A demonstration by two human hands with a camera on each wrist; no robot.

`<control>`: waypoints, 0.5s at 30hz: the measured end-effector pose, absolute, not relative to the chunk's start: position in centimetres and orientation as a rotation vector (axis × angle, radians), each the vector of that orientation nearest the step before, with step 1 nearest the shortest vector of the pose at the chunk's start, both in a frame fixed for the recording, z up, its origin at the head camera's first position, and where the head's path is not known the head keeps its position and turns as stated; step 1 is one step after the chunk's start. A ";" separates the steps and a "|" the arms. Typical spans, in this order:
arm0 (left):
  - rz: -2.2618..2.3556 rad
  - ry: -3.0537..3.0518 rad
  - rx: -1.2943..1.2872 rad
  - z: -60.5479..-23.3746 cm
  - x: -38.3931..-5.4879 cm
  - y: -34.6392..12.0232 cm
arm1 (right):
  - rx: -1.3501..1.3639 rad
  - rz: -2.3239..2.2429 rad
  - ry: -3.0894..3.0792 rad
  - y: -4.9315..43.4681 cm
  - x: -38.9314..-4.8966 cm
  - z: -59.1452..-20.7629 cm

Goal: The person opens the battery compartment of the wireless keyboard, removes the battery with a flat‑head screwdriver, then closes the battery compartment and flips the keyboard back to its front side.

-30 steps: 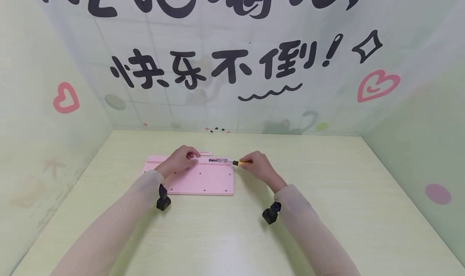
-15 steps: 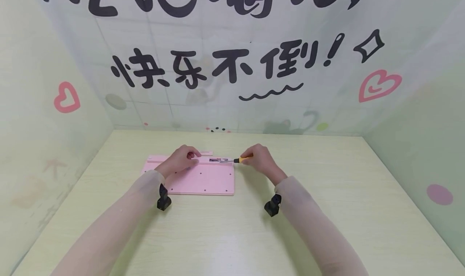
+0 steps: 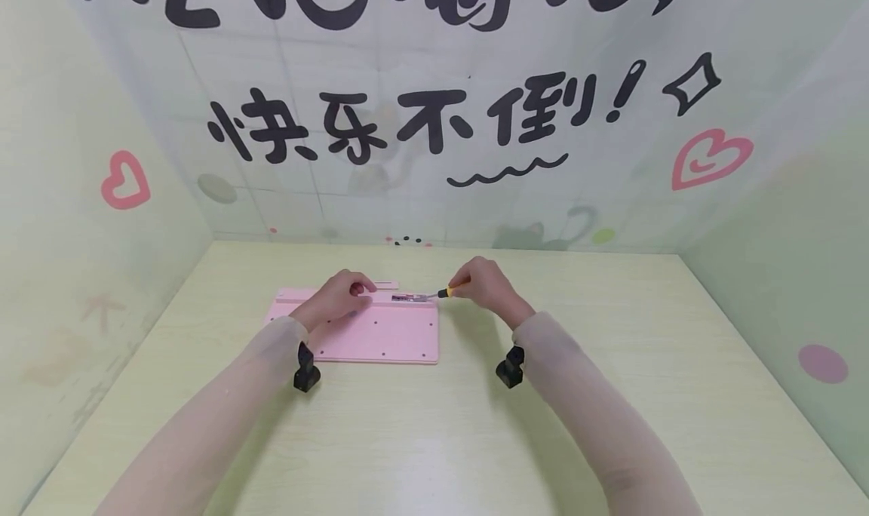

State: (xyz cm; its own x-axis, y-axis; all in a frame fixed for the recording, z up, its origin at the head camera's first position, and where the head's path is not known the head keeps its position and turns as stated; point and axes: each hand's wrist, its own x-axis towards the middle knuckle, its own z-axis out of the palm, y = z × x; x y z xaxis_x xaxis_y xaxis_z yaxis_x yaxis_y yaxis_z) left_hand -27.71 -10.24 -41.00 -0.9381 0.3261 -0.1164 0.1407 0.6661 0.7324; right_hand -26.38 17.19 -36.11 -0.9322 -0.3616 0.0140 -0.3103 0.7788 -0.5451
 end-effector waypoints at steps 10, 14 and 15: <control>1.145 2.633 0.377 -41.1 -27.7 -10.4 | -0.654 -0.733 2.822 16.3 -27.7 -34.6; 1.159 2.625 0.383 -41.1 -27.7 -10.5 | -0.689 -0.615 2.820 15.7 -28.3 -33.9; 1.163 2.622 0.388 -41.1 -27.7 -10.5 | -0.695 -0.585 2.820 15.6 -28.4 -33.7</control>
